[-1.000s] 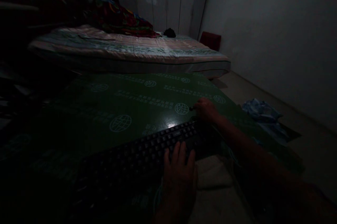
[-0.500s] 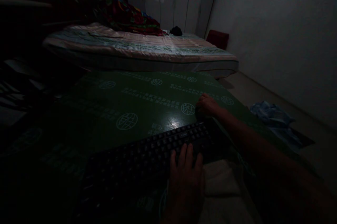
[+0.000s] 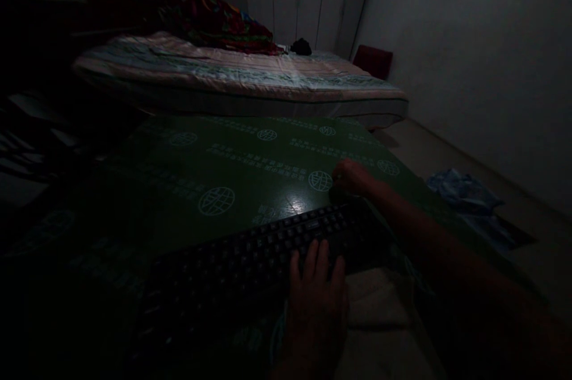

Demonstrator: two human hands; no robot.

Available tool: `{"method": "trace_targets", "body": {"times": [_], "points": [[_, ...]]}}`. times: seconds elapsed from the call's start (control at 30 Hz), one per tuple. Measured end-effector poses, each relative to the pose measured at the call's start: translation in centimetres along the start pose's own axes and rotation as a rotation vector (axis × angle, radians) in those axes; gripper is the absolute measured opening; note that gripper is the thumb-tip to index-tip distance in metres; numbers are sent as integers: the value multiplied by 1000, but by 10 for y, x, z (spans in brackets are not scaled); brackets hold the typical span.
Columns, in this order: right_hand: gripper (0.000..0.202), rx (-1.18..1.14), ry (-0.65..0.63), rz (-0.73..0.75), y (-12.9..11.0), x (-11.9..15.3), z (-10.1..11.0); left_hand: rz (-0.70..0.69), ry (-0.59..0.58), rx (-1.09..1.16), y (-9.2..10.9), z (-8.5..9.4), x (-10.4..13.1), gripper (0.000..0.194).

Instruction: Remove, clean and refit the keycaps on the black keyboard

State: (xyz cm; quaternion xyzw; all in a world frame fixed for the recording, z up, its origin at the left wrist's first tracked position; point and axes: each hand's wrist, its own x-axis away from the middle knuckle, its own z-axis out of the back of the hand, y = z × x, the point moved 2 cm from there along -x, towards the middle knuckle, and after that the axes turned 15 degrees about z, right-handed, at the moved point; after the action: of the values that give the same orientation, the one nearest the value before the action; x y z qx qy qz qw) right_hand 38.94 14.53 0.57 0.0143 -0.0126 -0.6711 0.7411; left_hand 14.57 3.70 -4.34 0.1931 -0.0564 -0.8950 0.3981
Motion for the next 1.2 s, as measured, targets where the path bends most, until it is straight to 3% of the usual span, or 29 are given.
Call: {"method": "trace_targets", "body": {"times": [0.13, 0.27, 0.47, 0.6, 0.9, 1.2], "points": [[17, -39, -35, 51, -22, 21, 15, 8, -3, 19, 1, 2, -2, 35], [16, -79, 9, 67, -45, 60, 21, 11, 5, 46, 1, 1, -2, 35], [10, -162, 91, 69, -67, 123, 5, 21, 5, 74, 2, 3, -4, 34], [11, -208, 203, 109, -76, 147, -11, 22, -14, 72, 3, 6, -5, 34], [9, -221, 406, 273, -87, 149, -26, 25, -20, 75, 4, 3, -5, 34], [6, -259, 354, 331, -86, 140, -29, 29, -29, 74, 3, 3, -5, 34]]}}
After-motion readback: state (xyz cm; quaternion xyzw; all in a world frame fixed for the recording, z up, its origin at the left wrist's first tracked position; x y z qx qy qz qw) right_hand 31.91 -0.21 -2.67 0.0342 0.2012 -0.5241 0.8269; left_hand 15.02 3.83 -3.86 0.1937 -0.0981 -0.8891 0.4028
